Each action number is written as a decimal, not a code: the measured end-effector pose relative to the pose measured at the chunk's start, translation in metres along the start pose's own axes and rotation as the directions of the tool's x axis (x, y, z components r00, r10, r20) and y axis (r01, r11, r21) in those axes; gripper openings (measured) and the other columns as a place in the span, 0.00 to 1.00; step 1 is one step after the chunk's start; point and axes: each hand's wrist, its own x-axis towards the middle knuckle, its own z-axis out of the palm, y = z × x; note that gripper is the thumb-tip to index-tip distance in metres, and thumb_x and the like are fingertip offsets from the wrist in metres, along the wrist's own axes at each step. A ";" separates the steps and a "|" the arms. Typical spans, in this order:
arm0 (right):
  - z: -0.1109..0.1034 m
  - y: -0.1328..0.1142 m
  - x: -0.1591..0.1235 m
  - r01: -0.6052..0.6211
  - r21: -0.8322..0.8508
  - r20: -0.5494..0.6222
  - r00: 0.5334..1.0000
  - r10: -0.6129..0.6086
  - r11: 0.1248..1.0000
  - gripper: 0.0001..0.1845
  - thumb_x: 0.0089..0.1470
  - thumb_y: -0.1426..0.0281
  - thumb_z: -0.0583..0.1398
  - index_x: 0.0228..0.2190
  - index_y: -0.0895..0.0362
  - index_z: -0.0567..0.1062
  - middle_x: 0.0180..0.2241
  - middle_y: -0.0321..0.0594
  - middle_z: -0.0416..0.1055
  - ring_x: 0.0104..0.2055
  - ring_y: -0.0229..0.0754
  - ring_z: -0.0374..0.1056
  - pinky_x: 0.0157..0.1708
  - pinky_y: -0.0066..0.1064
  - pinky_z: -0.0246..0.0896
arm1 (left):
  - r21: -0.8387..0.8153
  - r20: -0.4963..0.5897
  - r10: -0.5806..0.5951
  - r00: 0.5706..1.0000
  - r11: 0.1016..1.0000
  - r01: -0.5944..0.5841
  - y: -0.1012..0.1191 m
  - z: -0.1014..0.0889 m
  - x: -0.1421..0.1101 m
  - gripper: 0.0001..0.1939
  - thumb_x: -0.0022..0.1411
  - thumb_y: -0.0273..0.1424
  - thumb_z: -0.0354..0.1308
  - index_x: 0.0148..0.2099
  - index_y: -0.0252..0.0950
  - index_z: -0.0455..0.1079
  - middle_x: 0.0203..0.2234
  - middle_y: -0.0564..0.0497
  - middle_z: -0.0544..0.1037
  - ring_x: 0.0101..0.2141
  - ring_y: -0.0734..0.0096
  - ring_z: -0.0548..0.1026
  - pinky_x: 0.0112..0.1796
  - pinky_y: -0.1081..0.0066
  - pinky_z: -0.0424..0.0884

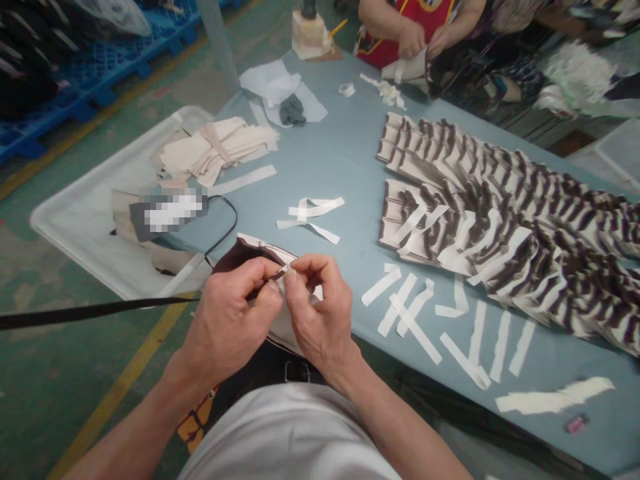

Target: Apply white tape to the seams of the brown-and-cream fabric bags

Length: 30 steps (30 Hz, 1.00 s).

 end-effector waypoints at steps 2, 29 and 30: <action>0.001 -0.002 0.000 -0.092 0.083 0.042 0.995 0.089 0.992 0.06 0.63 0.65 0.63 0.39 0.53 0.76 0.29 0.30 0.74 0.30 0.38 0.69 0.34 0.32 0.64 | 0.049 -0.031 0.036 0.999 0.998 -0.034 -0.002 0.004 -0.003 0.12 0.65 0.31 0.52 0.32 0.38 0.75 0.22 0.55 0.79 0.22 0.70 0.72 0.26 0.70 0.64; -0.051 -0.017 0.071 0.298 0.166 0.376 0.862 -0.340 0.940 0.13 0.68 0.60 0.64 0.50 0.53 0.78 0.53 0.45 0.82 0.58 0.50 0.76 0.61 0.42 0.66 | -0.195 0.157 0.152 0.976 0.973 -0.120 0.004 -0.022 0.025 0.10 0.64 0.29 0.54 0.31 0.39 0.73 0.22 0.57 0.75 0.22 0.74 0.69 0.25 0.75 0.66; -0.055 -0.020 0.075 0.401 0.126 0.450 0.792 -0.412 0.907 0.15 0.66 0.61 0.65 0.51 0.53 0.77 0.55 0.46 0.81 0.60 0.52 0.75 0.64 0.44 0.64 | -0.189 0.178 0.160 0.971 0.974 -0.126 0.007 -0.024 0.025 0.10 0.64 0.29 0.54 0.31 0.39 0.73 0.22 0.58 0.75 0.22 0.74 0.69 0.24 0.75 0.65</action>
